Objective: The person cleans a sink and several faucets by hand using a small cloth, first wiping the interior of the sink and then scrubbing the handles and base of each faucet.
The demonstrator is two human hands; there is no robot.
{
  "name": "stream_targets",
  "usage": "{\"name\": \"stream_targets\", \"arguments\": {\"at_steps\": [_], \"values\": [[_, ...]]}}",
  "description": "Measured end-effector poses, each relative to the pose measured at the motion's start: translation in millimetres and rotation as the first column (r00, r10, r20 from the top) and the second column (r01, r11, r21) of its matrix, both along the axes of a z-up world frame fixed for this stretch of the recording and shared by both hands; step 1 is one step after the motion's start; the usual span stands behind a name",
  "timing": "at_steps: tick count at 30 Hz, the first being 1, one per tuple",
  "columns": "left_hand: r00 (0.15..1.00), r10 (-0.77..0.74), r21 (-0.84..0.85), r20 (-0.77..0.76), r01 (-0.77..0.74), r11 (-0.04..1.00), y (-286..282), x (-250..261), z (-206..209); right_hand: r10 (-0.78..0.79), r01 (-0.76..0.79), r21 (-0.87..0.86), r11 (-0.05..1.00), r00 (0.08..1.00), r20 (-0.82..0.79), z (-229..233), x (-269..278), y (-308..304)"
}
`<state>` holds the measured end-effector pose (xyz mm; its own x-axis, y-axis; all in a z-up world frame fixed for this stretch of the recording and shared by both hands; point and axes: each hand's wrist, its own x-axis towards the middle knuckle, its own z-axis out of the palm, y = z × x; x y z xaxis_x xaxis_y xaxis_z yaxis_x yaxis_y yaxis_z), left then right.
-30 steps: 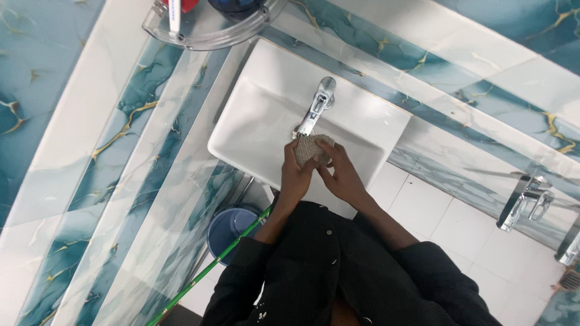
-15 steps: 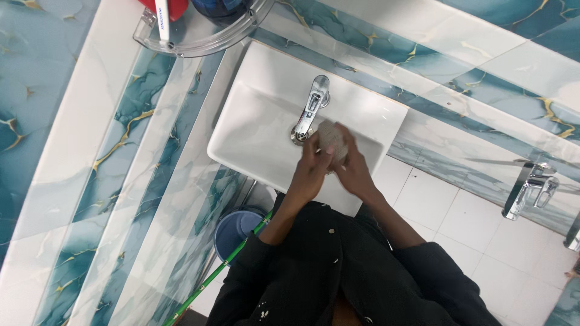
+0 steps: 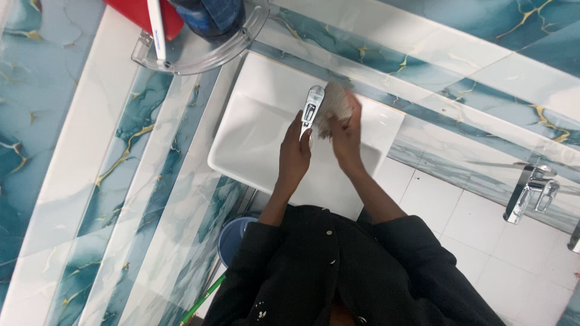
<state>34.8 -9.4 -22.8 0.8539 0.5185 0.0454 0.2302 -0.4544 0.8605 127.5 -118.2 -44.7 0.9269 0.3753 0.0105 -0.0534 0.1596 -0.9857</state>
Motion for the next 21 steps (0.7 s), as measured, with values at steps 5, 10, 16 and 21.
{"name": "stream_targets", "arguments": {"at_steps": [5,10,16,21], "values": [[0.997,-0.032,-0.002,0.071,0.032,0.999,0.6,-2.2,-7.4,0.086,-0.088,0.016,0.996,0.891,-0.446,-7.5,-16.2,-7.7],[0.997,-0.057,-0.001,0.050,0.057,0.998,3.6,-1.0,-7.9,0.018,-0.046,-0.046,0.998,0.875,-0.484,13.2,-12.4,-2.5],[0.990,-0.093,0.038,0.107,0.090,0.995,8.1,0.9,-13.9,0.105,-0.118,-0.047,0.992,0.967,-0.231,-18.1,-46.3,0.3],[0.989,-0.109,0.060,0.101,0.104,0.993,9.5,-1.9,-15.2,0.004,-0.007,-0.005,1.000,0.914,-0.406,-7.7,-22.5,-4.6]]}}
